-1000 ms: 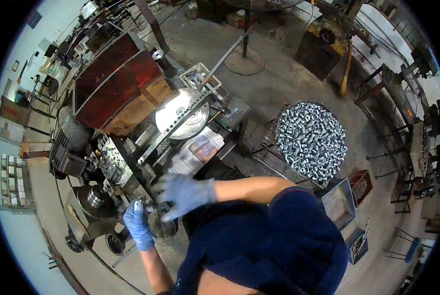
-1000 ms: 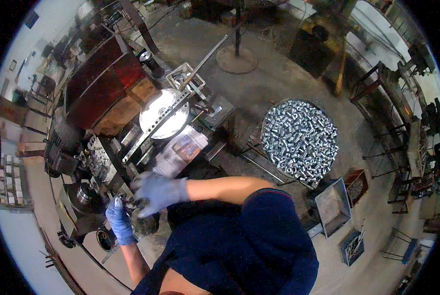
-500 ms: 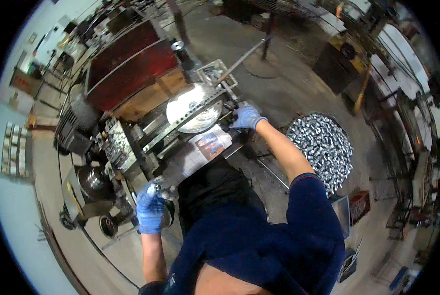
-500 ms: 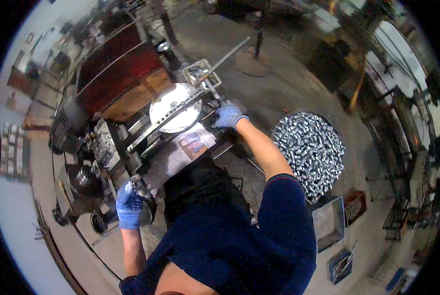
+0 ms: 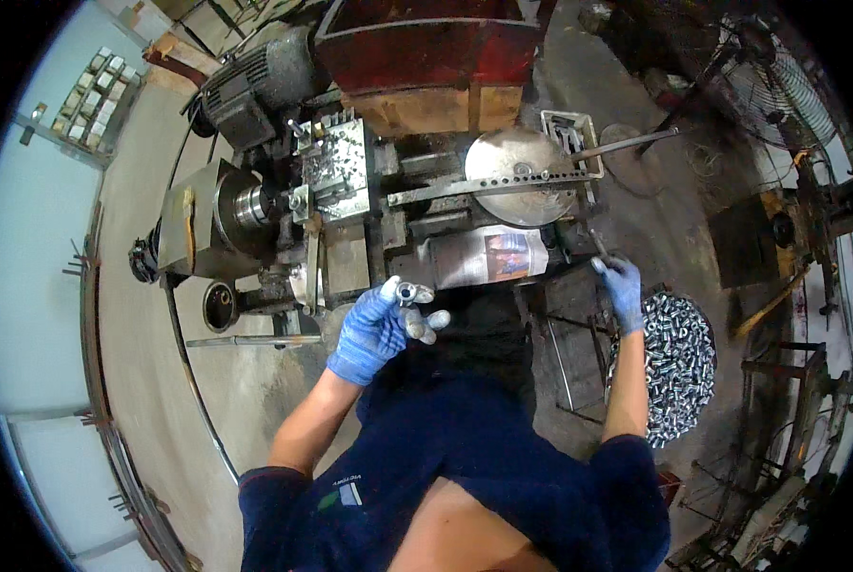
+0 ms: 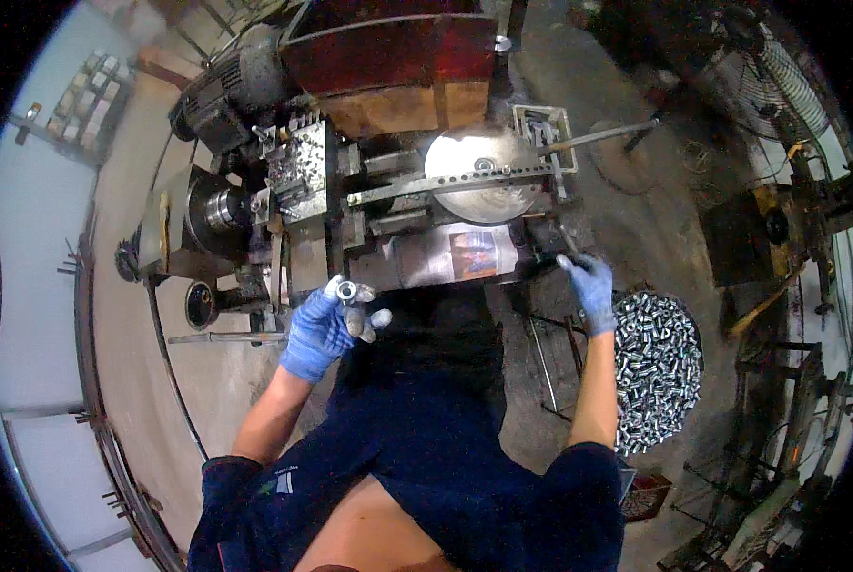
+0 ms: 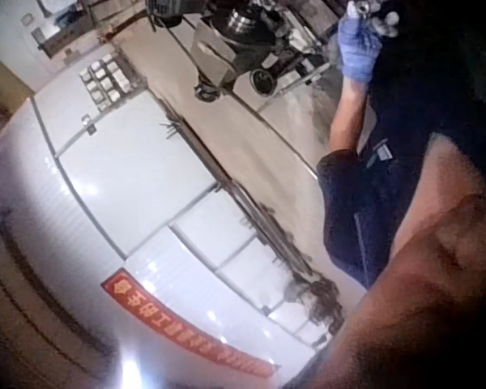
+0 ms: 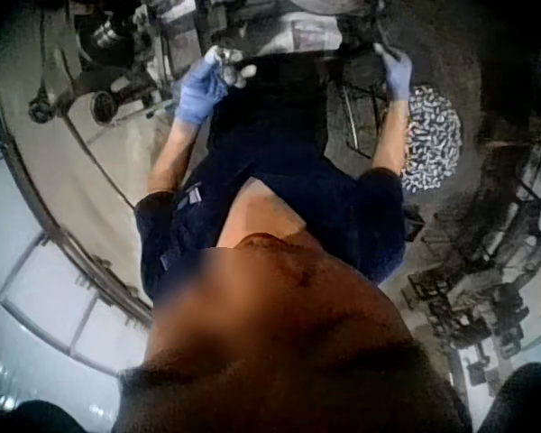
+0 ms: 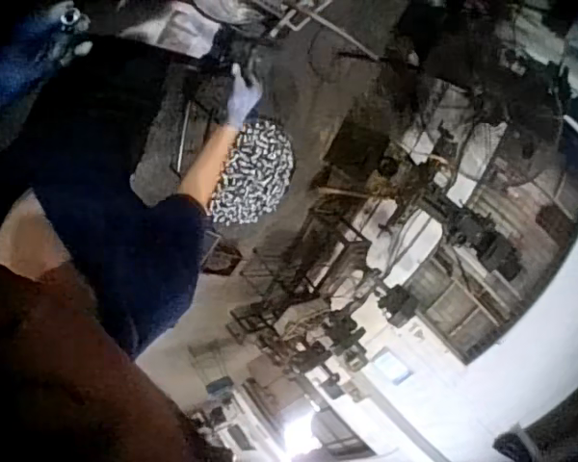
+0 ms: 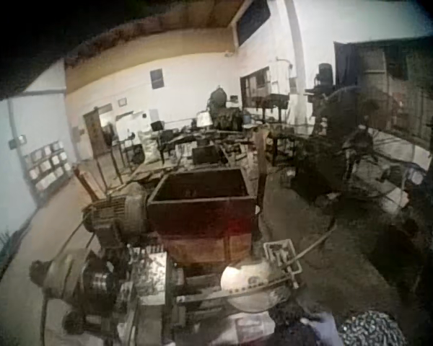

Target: The person uses a lathe to machine metal pieces, placing them into the chuck, adjusting the tool rest, and engaging the cutting tool. They repeatedly check the finished parts by hand before placing them into a collection tray.

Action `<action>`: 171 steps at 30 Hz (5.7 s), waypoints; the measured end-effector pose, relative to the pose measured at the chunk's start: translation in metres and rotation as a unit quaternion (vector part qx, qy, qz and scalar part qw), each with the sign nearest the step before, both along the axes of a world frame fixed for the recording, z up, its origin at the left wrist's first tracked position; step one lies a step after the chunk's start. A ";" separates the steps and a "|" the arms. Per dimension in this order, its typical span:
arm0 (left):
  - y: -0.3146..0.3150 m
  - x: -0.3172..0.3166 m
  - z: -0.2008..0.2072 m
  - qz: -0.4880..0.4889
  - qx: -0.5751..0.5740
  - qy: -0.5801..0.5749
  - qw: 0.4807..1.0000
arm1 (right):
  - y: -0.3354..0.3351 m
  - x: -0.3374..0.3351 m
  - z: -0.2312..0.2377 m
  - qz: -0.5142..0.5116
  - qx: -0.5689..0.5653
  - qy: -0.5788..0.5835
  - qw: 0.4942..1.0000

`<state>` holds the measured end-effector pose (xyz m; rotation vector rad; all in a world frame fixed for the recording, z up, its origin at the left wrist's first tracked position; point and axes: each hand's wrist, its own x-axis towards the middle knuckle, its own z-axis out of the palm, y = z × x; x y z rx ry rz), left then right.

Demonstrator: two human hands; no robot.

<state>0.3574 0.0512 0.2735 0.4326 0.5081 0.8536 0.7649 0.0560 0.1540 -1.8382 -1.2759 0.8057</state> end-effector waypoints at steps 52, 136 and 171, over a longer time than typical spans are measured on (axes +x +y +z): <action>0.004 0.000 0.018 0.017 0.269 0.389 0.881 | 0.000 -0.200 0.141 0.418 0.107 0.162 0.887; 0.027 -0.228 -0.092 0.079 0.224 0.806 0.542 | -0.040 0.101 -0.026 0.106 -0.277 -0.467 0.833; 0.067 -0.190 -0.051 0.356 0.196 0.598 0.691 | 0.016 -0.099 0.116 0.135 0.200 0.501 0.831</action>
